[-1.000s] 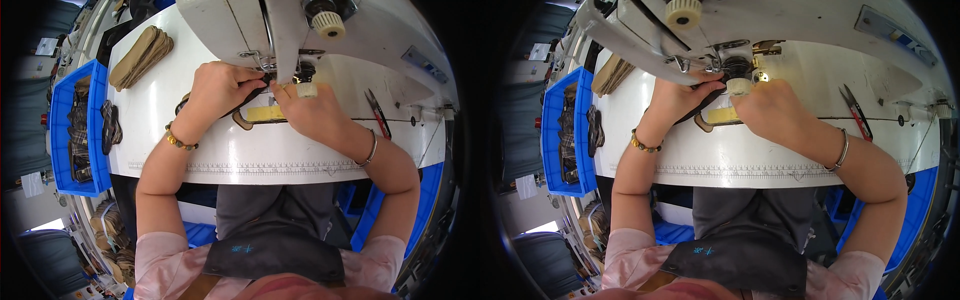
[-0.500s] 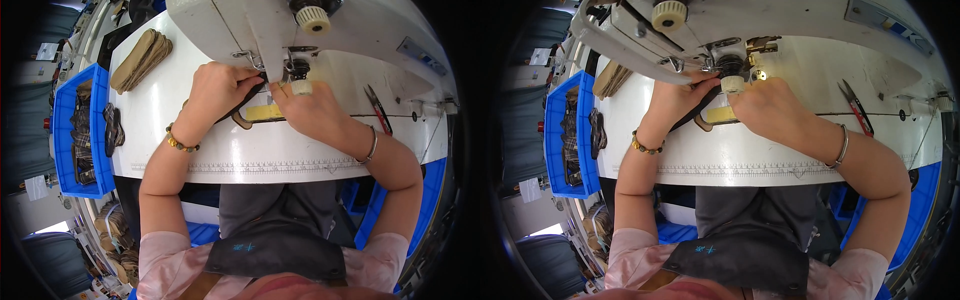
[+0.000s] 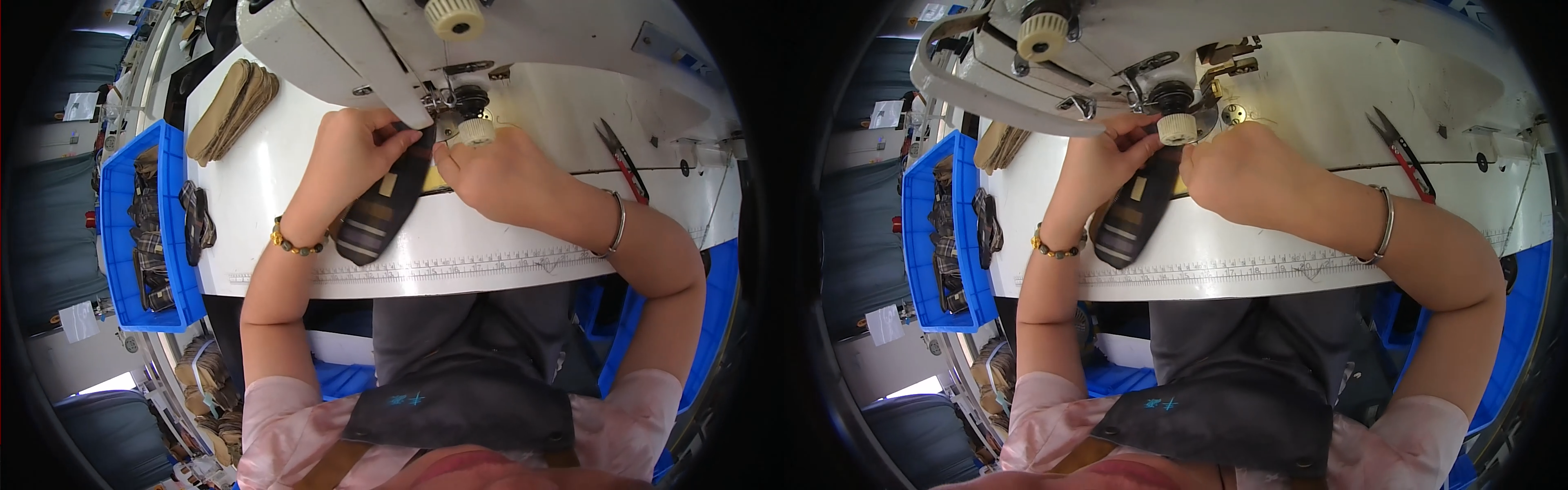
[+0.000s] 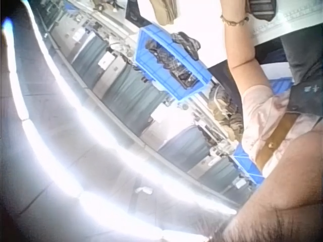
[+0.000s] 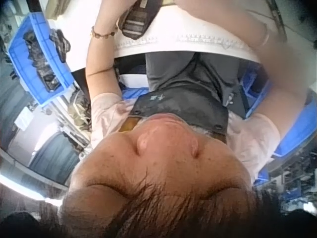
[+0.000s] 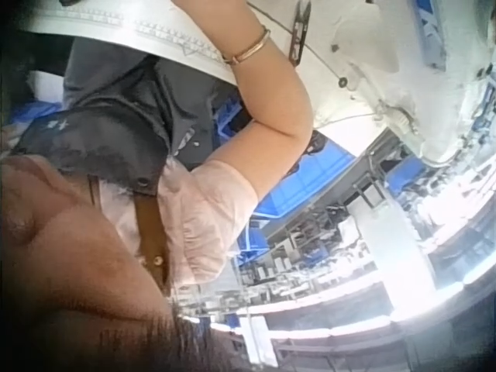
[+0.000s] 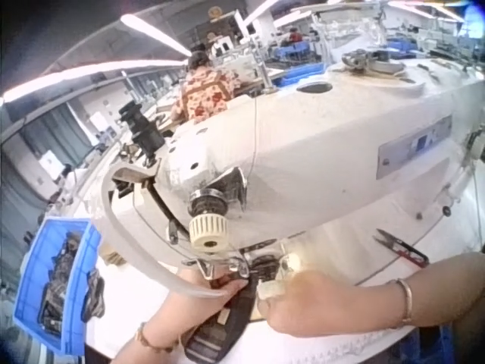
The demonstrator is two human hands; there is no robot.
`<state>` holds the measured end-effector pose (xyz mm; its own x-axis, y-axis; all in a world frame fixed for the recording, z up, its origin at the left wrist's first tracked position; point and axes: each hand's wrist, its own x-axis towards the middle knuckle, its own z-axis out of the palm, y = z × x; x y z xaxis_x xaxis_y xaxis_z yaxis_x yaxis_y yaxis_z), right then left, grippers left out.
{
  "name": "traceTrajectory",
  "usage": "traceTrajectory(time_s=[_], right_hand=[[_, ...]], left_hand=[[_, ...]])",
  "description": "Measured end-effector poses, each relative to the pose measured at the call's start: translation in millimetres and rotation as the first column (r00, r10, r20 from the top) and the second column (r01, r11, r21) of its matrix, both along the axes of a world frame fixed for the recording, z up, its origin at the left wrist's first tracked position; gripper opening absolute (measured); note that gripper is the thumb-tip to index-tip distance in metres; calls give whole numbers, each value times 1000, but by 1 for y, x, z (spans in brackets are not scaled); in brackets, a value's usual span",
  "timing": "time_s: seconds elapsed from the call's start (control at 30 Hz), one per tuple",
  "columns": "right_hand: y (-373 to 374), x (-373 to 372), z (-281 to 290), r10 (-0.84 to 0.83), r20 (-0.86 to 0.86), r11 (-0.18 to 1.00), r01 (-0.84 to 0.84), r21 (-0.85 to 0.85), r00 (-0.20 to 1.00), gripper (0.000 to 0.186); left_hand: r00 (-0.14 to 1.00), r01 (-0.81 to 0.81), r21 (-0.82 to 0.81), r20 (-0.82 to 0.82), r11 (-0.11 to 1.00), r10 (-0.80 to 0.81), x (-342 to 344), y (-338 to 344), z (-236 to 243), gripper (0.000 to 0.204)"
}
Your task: Sewing fabric and leather components to assemble pouches using an industrial sewing machine.
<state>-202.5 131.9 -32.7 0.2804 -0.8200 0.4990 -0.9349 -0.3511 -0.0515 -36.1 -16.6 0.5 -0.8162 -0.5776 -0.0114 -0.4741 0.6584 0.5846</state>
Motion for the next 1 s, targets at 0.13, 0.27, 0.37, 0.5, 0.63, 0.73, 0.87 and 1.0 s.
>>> traceTrajectory(time_s=[0.13, 0.27, 0.37, 0.5, 0.63, 0.73, 0.87, 1.0], right_hand=[[7, -2, 2, 97, -105, 991, -86, 107, 990, 29], [11, 6, -1, 142, -61, 990, -140, 35, 988, 31], [14, 10, 3, 140, -24, 990, -139, 39, 990, 33], [10, 10, -2, 113, 1, 994, -113, 5, 994, 31], [4, 5, -4, 39, -1, 990, -39, 135, 999, 20], [2, 7, -4, 65, 90, 981, -80, 174, 994, 18], [1, 7, -2, 84, 120, 970, -109, 218, 989, 19], [2, 7, -4, 80, 126, 970, -106, 220, 989, 18]], left_hand=[[991, -101, -63, 84, 993, 106, -1, 12, 1, 31], [999, -46, -423, -17, 905, 43, -8, 13, 2, 38], [995, 4, -362, -95, 932, -41, -11, 3, 1, 32], [982, 27, -200, -180, 979, -63, -13, 0, -1, 21], [998, -51, -229, -36, 972, 44, -15, 10, 4, 19], [998, -52, -180, -32, 982, 47, -14, 8, 4, 20], [988, 1, -166, -152, 986, -27, -14, -1, -5, 24], [993, -61, -148, -110, 987, 45, -18, 5, -3, 30]])
